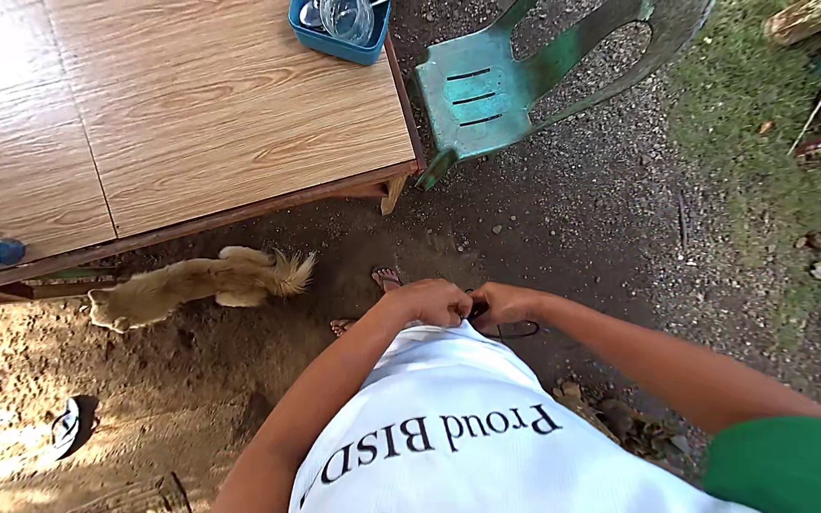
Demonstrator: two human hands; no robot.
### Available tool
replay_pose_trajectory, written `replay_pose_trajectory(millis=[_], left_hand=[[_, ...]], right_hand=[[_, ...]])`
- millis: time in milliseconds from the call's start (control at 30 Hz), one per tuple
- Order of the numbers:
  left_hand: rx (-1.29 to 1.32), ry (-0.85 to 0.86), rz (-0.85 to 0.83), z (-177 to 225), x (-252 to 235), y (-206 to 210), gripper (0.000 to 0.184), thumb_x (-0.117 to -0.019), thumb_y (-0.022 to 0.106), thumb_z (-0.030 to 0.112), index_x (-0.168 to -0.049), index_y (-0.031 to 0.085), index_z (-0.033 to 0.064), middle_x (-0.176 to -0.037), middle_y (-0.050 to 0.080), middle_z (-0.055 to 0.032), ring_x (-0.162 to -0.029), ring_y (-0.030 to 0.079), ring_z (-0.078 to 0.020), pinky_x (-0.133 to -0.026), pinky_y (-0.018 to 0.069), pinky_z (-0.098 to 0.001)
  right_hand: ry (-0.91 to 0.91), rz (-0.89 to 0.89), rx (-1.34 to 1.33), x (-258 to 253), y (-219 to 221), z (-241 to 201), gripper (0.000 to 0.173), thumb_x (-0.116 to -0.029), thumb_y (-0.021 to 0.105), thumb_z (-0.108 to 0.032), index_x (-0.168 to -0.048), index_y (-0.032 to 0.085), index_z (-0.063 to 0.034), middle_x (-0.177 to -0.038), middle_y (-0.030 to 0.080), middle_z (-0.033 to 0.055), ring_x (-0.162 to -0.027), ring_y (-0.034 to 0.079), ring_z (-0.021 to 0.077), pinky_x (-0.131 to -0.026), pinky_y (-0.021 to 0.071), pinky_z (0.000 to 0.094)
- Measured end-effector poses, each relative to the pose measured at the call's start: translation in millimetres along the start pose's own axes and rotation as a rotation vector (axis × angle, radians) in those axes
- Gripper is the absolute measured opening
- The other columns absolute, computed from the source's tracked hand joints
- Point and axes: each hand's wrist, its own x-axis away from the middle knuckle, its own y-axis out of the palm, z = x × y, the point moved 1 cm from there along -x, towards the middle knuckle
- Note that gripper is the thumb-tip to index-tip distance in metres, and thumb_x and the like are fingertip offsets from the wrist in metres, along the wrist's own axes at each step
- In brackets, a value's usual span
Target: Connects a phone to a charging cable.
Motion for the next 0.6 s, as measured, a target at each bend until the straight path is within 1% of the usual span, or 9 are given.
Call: replay_pose_trajectory(millis=[133,200,300,400,467,500,533,567,600], left_hand=[[0.043,0.034,0.197,-1,-5,1,0.022,-0.1006,0.054,0.011,-0.109,0.069,-0.0037,-0.105,0.069,-0.0203,-0.102,0.065,-0.0325,-0.099,0.0410,-0.0550],[0.038,0.011,0.272,0,-9,4,0.024,-0.1009,0.052,0.010,-0.110,0.070,-0.0027,-0.107,0.070,-0.0192,-0.107,0.064,-0.0313,-0.107,0.0343,-0.0558],[-0.002,-0.050,0.358,6,-8,18,0.027,-0.1021,0.049,0.011,-0.112,0.071,-0.0010,-0.112,0.071,-0.0188,-0.114,0.064,-0.0321,-0.112,0.0313,-0.0555],[-0.110,-0.019,0.351,22,-1,23,0.027,-0.1023,0.048,0.008,-0.112,0.072,0.0004,-0.114,0.071,-0.0189,-0.117,0.064,-0.0342,-0.115,0.0294,-0.0552],[-0.082,-0.125,0.285,24,5,26,0.027,-0.1040,0.046,0.010,-0.118,0.067,-0.0010,-0.119,0.069,-0.0201,-0.120,0.062,-0.0346,-0.113,0.0311,-0.0540],[-0.008,-0.216,0.254,24,9,25,0.030,-0.1050,0.046,0.013,-0.127,0.061,-0.0026,-0.124,0.065,-0.0223,-0.122,0.059,-0.0361,-0.111,0.0355,-0.0539],[0.074,-0.317,0.216,26,16,24,0.040,-0.1074,0.047,0.022,-0.139,0.051,-0.0023,-0.131,0.060,-0.0244,-0.127,0.056,-0.0378,-0.111,0.0394,-0.0541],[0.137,-0.406,0.179,27,24,24,0.056,-0.1075,0.049,0.034,-0.150,0.040,0.0003,-0.141,0.054,-0.0258,-0.133,0.052,-0.0394,-0.113,0.0389,-0.0549],[0.161,-0.455,0.154,28,33,24,0.065,-0.1055,0.052,0.044,-0.154,0.036,0.0022,-0.145,0.052,-0.0258,-0.135,0.050,-0.0399,-0.113,0.0388,-0.0560]], right_hand=[[-0.028,0.125,-0.056,-4,4,3,0.016,-0.0922,0.071,0.001,-0.107,0.067,0.0050,-0.094,0.068,0.0092,-0.079,0.062,0.0070,-0.077,0.0535,0.0267],[-0.057,0.177,0.003,-10,5,-1,0.016,-0.0879,0.073,0.003,-0.103,0.067,0.0023,-0.090,0.066,0.0075,-0.079,0.060,0.0100,-0.076,0.0515,0.0324],[-0.036,0.197,0.005,-15,12,-1,0.019,-0.0894,0.072,0.000,-0.108,0.067,0.0022,-0.097,0.068,0.0114,-0.088,0.064,0.0156,-0.083,0.0528,0.0381],[-0.006,0.129,-0.039,-18,4,-3,0.027,-0.0960,0.067,0.002,-0.121,0.062,0.0076,-0.112,0.066,0.0185,-0.097,0.064,0.0182,-0.091,0.0541,0.0358],[0.016,0.166,0.109,-22,11,-7,0.027,-0.0972,0.067,-0.005,-0.120,0.064,0.0086,-0.115,0.067,0.0247,-0.106,0.066,0.0315,-0.097,0.0509,0.0488],[0.037,0.203,0.166,-22,12,-11,0.027,-0.0961,0.067,-0.008,-0.117,0.065,0.0086,-0.114,0.067,0.0268,-0.109,0.065,0.0377,-0.097,0.0485,0.0559],[0.059,0.226,0.162,-20,15,-12,0.028,-0.0944,0.069,-0.009,-0.117,0.065,0.0073,-0.114,0.067,0.0261,-0.109,0.065,0.0384,-0.097,0.0481,0.0575],[0.074,0.211,0.109,-17,14,-11,0.032,-0.0950,0.069,-0.009,-0.122,0.063,0.0068,-0.116,0.067,0.0248,-0.109,0.065,0.0352,-0.098,0.0489,0.0537],[0.071,0.164,0.017,-14,9,-7,0.036,-0.0955,0.070,-0.006,-0.127,0.059,0.0072,-0.118,0.066,0.0236,-0.106,0.065,0.0299,-0.096,0.0512,0.0474]])
